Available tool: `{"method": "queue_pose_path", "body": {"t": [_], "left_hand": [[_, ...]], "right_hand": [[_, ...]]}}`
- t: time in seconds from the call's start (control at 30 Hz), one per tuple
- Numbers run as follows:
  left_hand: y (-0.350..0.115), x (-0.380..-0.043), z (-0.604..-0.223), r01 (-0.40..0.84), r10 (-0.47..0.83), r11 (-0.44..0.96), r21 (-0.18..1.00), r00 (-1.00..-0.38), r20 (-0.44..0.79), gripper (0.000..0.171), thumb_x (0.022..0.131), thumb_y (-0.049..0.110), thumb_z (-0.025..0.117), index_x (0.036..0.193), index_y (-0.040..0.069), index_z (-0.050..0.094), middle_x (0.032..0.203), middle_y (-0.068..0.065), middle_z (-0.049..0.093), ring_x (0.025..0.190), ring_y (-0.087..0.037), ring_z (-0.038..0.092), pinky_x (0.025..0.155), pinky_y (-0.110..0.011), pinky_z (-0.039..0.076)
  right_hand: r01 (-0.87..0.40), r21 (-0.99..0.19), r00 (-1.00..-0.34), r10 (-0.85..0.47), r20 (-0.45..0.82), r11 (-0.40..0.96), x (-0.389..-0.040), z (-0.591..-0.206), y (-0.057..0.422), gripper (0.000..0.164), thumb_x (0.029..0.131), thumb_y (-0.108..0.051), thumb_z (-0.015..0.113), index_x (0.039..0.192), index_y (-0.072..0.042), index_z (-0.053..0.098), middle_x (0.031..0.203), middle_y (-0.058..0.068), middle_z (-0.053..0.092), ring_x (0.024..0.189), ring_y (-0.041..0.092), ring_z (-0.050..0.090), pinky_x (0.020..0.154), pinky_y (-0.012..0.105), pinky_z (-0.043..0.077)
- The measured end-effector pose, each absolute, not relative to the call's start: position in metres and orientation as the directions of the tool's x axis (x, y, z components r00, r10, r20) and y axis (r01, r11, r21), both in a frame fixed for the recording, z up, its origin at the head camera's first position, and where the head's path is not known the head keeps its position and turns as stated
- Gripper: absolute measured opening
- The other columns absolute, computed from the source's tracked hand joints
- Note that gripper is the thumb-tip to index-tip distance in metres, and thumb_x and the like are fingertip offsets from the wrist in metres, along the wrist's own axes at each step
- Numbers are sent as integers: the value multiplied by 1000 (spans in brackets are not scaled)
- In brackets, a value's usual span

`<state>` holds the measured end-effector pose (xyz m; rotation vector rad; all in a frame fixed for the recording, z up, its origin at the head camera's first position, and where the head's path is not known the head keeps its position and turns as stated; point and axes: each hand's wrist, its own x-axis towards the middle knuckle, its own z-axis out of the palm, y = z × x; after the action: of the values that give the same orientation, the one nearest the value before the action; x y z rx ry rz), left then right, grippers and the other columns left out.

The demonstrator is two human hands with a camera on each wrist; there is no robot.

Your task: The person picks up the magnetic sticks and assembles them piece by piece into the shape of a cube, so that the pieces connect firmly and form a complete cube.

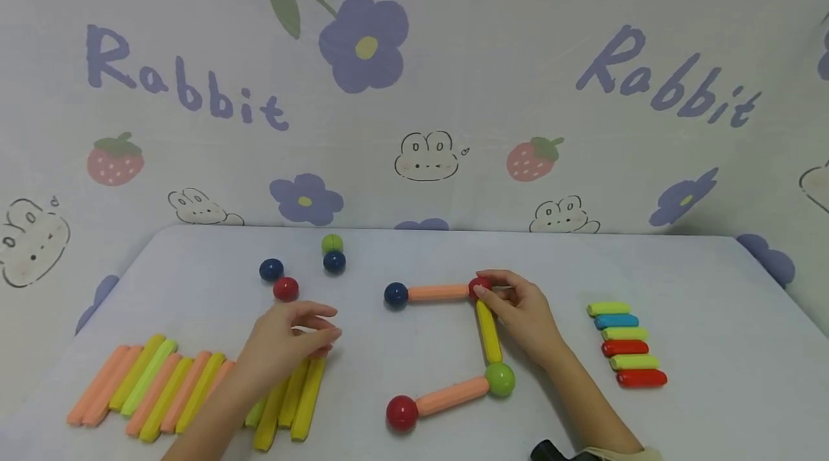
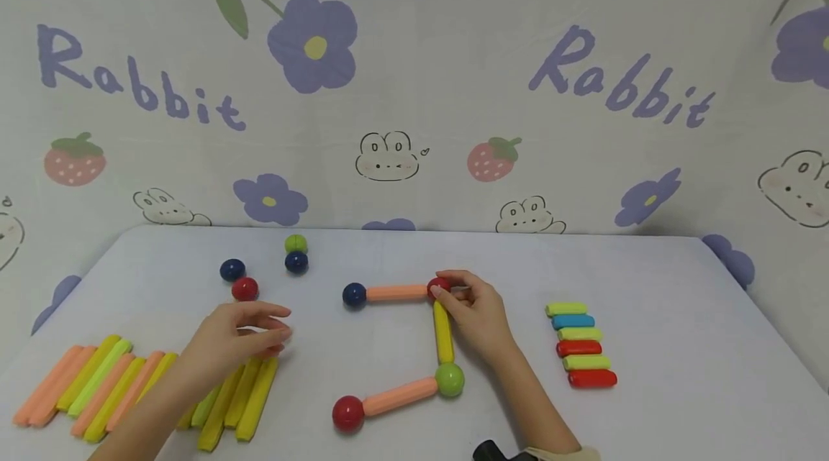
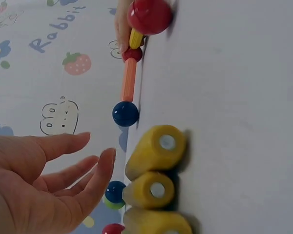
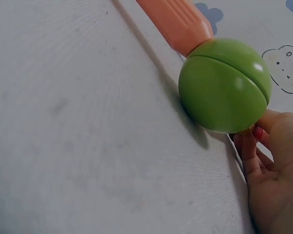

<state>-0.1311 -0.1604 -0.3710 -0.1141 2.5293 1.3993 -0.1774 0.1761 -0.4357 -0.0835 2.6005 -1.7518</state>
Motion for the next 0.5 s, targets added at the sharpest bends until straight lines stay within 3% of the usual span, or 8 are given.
{"method": "queue_pose_path", "body": {"t": [0.33, 0.5], "left_hand": [[-169, -103, -374, -290, -71, 654, 698, -943, -324, 37, 98, 23, 78, 131, 7, 72, 124, -8, 74, 96, -16, 68, 87, -36, 63], [-158, -94, -381, -233, -31, 640, 732, -960, -279, 35, 94, 16, 81, 127, 5, 74, 113, -3, 76, 93, -14, 68, 88, -38, 63]], "right_hand": [[-39, -927, -999, -43, 25, 374, -177, -436, 176, 35, 105, -19, 68, 137, -6, 66, 129, 15, 66, 98, 24, 60, 76, 15, 55], [-33, -926, -999, -40, 20, 375, -177, -435, 175, 35, 105, -19, 68, 137, -6, 66, 130, 15, 66, 99, 24, 61, 78, 14, 55]]}}
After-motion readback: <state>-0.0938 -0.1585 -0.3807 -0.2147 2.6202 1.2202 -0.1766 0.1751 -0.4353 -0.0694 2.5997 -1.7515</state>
